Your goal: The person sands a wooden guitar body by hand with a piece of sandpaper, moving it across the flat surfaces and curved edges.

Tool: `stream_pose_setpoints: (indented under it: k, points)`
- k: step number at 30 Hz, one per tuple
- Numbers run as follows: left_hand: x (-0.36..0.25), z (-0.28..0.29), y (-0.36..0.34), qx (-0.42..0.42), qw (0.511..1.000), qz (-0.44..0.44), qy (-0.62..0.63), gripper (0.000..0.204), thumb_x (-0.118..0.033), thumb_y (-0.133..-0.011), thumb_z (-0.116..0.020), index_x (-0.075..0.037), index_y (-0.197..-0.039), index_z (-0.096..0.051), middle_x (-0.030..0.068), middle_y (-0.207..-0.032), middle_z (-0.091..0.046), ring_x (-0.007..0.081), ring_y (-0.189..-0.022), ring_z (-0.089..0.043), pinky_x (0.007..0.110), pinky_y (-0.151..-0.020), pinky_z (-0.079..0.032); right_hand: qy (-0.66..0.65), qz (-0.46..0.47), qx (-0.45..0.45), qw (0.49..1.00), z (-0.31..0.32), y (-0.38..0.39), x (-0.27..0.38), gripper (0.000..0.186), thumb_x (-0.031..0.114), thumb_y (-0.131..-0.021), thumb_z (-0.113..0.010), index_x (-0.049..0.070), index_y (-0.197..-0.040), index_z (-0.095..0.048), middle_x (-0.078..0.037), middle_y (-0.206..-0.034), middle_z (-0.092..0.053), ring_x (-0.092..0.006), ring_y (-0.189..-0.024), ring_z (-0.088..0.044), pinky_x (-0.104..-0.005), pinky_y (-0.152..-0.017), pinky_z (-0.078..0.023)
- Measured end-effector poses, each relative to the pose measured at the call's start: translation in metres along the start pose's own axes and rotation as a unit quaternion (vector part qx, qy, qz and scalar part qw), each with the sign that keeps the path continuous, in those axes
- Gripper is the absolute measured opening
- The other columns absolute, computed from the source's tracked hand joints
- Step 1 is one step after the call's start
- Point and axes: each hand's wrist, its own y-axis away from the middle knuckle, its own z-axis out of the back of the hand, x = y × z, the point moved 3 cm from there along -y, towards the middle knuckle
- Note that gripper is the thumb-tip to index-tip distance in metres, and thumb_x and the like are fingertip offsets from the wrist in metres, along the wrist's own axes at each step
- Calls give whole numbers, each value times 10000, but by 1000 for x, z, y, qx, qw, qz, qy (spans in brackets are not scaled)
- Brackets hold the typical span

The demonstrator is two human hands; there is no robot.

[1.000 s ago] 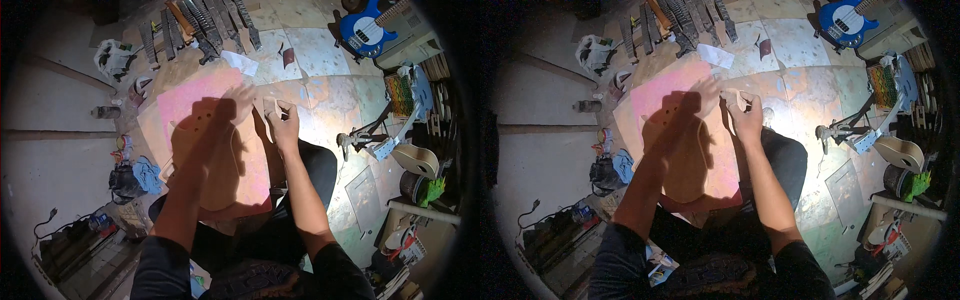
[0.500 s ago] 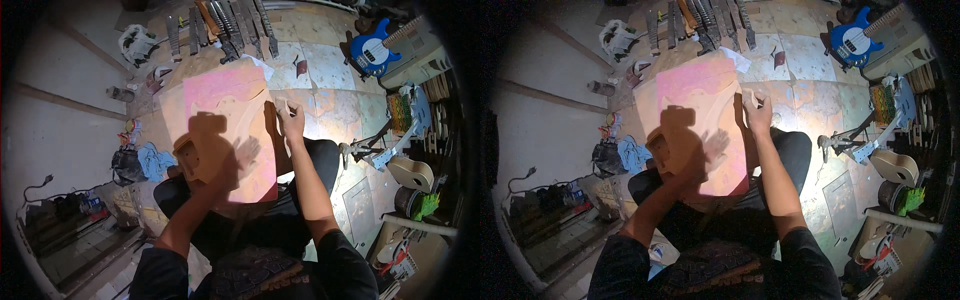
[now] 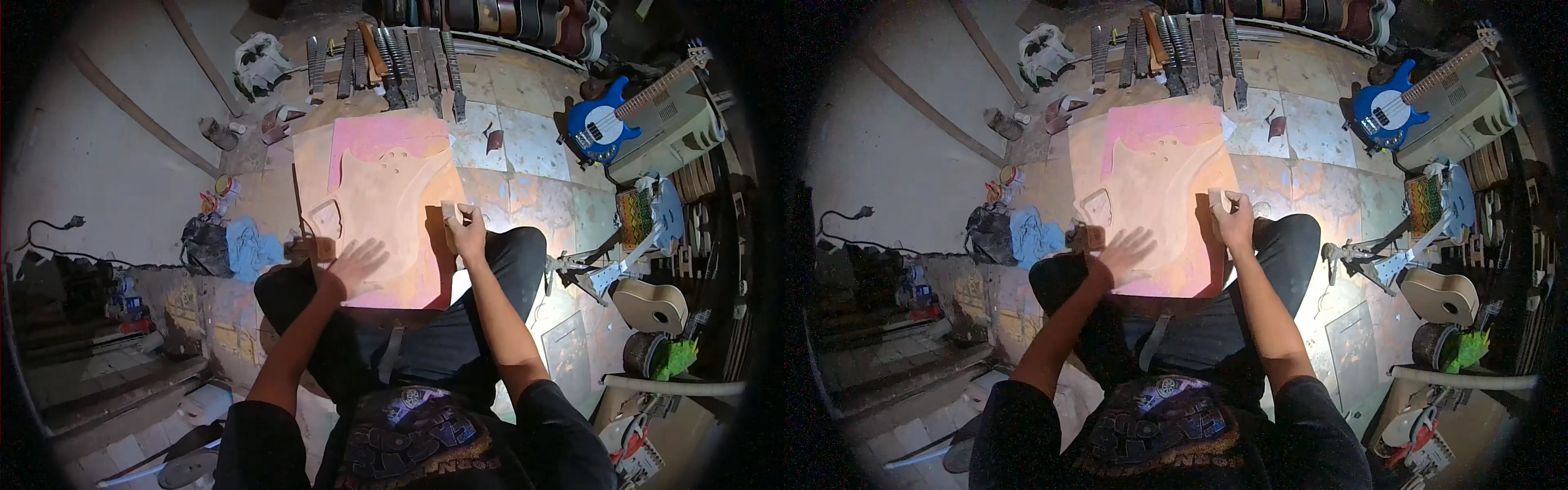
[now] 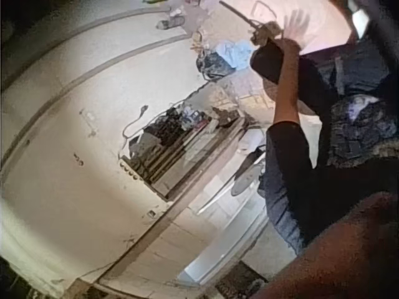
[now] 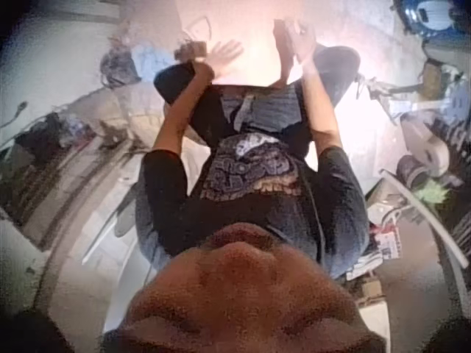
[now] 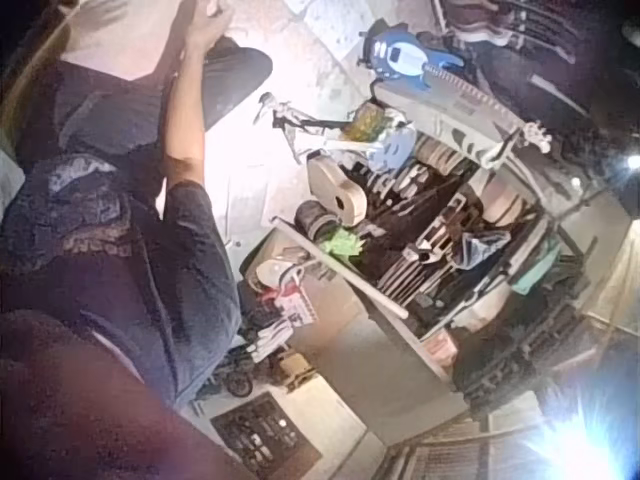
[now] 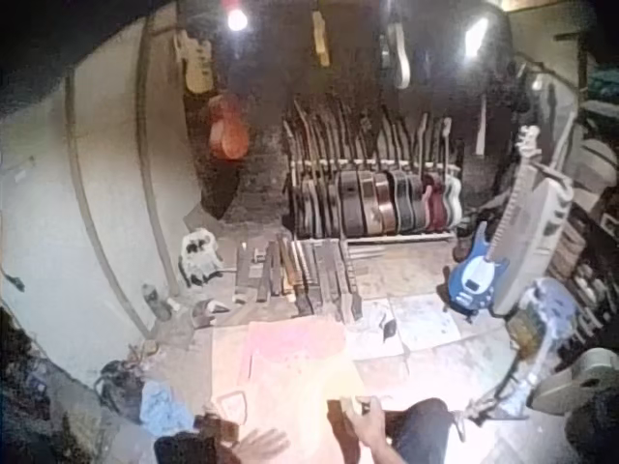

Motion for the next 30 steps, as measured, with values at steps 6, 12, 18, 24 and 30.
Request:
stream_pose_setpoints:
  k: [6, 12, 18, 24, 30]
  points:
    - [35, 31, 37, -69, 994, 89, 4, 1095, -678, -812, -762, -63, -1642, -396, 201, -1720, -346, 396, -1605, -290, 590, -1306, -186, 14, -14, 24, 1000, -6, 39, -8, 436, 208, -841, -820, -31, -1185, -697, -153, -1126, -723, -231, -1029, -674, -369, -930, -537]
    - [56, 17, 46, -124, 981, 151, -1, 908, -423, -852, -763, -15, -1597, -442, 220, -1642, -455, 422, -1569, -349, 605, -1271, -265, -48, -69, 49, 995, -1, 50, -22, 396, 155, -900, -781, -42, -1221, -654, -114, -1127, -712, -204, -1016, -678, -345, -928, -544]
    - [99, 1, 66, -139, 976, 157, -55, 534, -173, -869, -657, -7, -1376, -632, 206, -1504, -578, 409, -1529, -413, 618, -1252, -301, -227, -185, 156, 943, -22, 55, -6, 304, 265, -995, -686, 37, -1189, -633, -102, -1079, -703, -189, -941, -691, -341, -844, -572]
    - [64, 31, 37, -96, 980, 143, -96, 428, -187, -780, -754, 43, -1135, -684, 266, -1271, -665, 419, -1448, -491, 532, -1216, -398, -297, -267, 155, 904, -16, 47, -12, 417, 307, -980, -660, -17, -1243, -662, -119, -1078, -706, -205, -920, -703, -373, -749, -580]
    - [41, 85, 37, -216, 974, 60, 33, 410, -294, -763, -804, 1, -1016, -674, 205, -1013, -682, 428, -1090, -663, 526, -923, -549, -470, -317, 171, 806, -2, 35, 0, 470, 410, -1000, -636, 93, -1345, -608, -113, -1100, -706, -254, -917, -728, -410, -745, -628]
